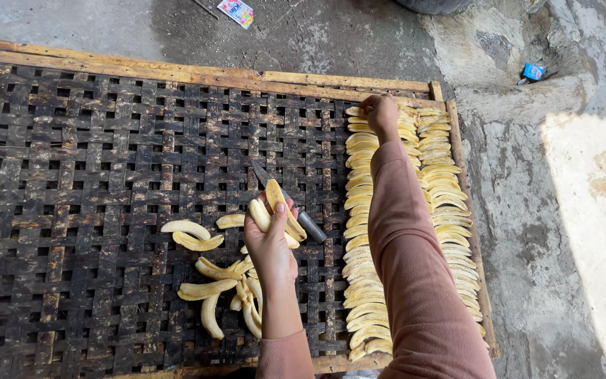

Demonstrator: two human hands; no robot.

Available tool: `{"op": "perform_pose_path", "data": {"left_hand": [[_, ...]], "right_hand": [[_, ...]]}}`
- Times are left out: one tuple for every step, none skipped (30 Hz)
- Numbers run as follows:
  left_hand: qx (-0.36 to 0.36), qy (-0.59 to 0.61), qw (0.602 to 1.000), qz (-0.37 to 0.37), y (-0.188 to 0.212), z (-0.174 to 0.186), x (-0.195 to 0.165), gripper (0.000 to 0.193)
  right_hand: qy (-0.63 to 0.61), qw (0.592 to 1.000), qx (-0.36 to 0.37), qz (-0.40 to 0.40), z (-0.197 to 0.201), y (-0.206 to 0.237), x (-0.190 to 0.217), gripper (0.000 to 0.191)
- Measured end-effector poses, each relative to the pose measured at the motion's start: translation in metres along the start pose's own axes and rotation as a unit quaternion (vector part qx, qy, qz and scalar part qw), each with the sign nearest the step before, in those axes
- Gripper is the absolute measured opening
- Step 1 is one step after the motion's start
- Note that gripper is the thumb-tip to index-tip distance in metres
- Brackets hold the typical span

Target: The person sits on the ground beside a woven bamboo drying tray and picks peeled banana halves one at a time from a loose pile, placing them in neat rows along the tray's edge. A knife rests on the tray but is not used; the person continues filling the rows with banana halves.

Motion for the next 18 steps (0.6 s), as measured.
{"op": "perform_pose_path", "data": {"left_hand": [[0.002,-0.004,1.000,-0.003,0.001,-0.001,0.000,0.032],[0.000,-0.013,1.000,0.002,0.003,-0.001,0.000,0.032],[0.000,-0.020,1.000,0.006,0.005,-0.002,0.000,0.032],[0.000,-0.026,1.000,0.010,0.007,-0.004,0.000,0.032],[0.002,-0.023,1.000,0.013,0.009,-0.005,0.001,0.032],[0.003,-0.018,1.000,0.015,0.012,-0.006,0.001,0.033],[0.003,-0.015,1.000,0.017,0.014,-0.006,0.001,0.033],[0.006,-0.022,1.000,0.011,0.016,-0.006,0.001,0.032],[0.010,-0.030,0.999,0.005,0.017,-0.008,0.000,0.032],[0.015,-0.038,0.999,-0.002,0.017,-0.009,0.000,0.031],[0.007,-0.058,0.998,-0.006,0.017,-0.009,0.000,0.031],[0.000,-0.078,0.997,-0.011,0.016,-0.009,0.000,0.031],[-0.008,-0.097,0.995,-0.016,0.016,-0.010,0.001,0.031],[-0.020,-0.148,0.988,-0.036,0.015,-0.010,0.001,0.033],[-0.032,-0.201,0.978,-0.051,0.016,-0.010,0.002,0.035],[-0.044,-0.253,0.964,-0.064,0.019,-0.008,0.004,0.036],[-0.041,-0.248,0.966,-0.065,0.021,-0.009,0.008,0.037],[-0.035,-0.243,0.967,-0.066,0.022,-0.009,0.011,0.037]], "right_hand": [[-0.011,1.000,0.008,0.003,-0.004,0.004,-0.003,0.024],[-0.020,1.000,0.017,0.002,-0.007,0.008,-0.007,0.026],[-0.029,0.999,0.024,0.004,-0.011,0.010,-0.009,0.029],[-0.025,0.999,0.030,0.020,-0.012,0.012,-0.010,0.032],[-0.021,0.998,0.038,0.036,-0.012,0.012,-0.008,0.035],[-0.017,0.997,0.045,0.053,-0.012,0.011,-0.007,0.038],[-0.008,0.998,0.013,0.066,-0.006,0.011,-0.002,0.039],[0.001,0.997,-0.019,0.078,0.001,0.010,0.008,0.041],[0.010,0.995,-0.051,0.090,0.012,0.011,0.020,0.045],[-0.107,0.992,-0.007,0.062,0.021,0.014,0.035,0.038],[-0.223,0.974,0.036,0.036,0.032,0.021,0.054,0.033],[-0.335,0.939,0.078,0.011,0.044,0.028,0.075,0.032],[-0.447,0.874,0.186,0.036,0.057,0.044,0.100,0.041],[-0.648,0.693,0.307,0.073,0.071,0.064,0.128,0.049],[-0.662,0.634,0.386,0.109,0.084,0.083,0.151,0.049],[-0.668,0.567,0.460,0.141,0.095,0.102,0.170,0.055],[-0.638,0.588,0.472,0.156,0.103,0.114,0.183,0.045],[-0.605,0.610,0.482,0.171,0.107,0.123,0.191,0.035]]}}
Point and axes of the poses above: each hand's wrist, its own y-axis away from the middle knuckle, its own z-axis out of the back of the hand, x = y × z, the point moved 2 cm from there along -y, towards the middle knuckle, and after that the axes turned 11 degrees about z, right-handed, at the moved point
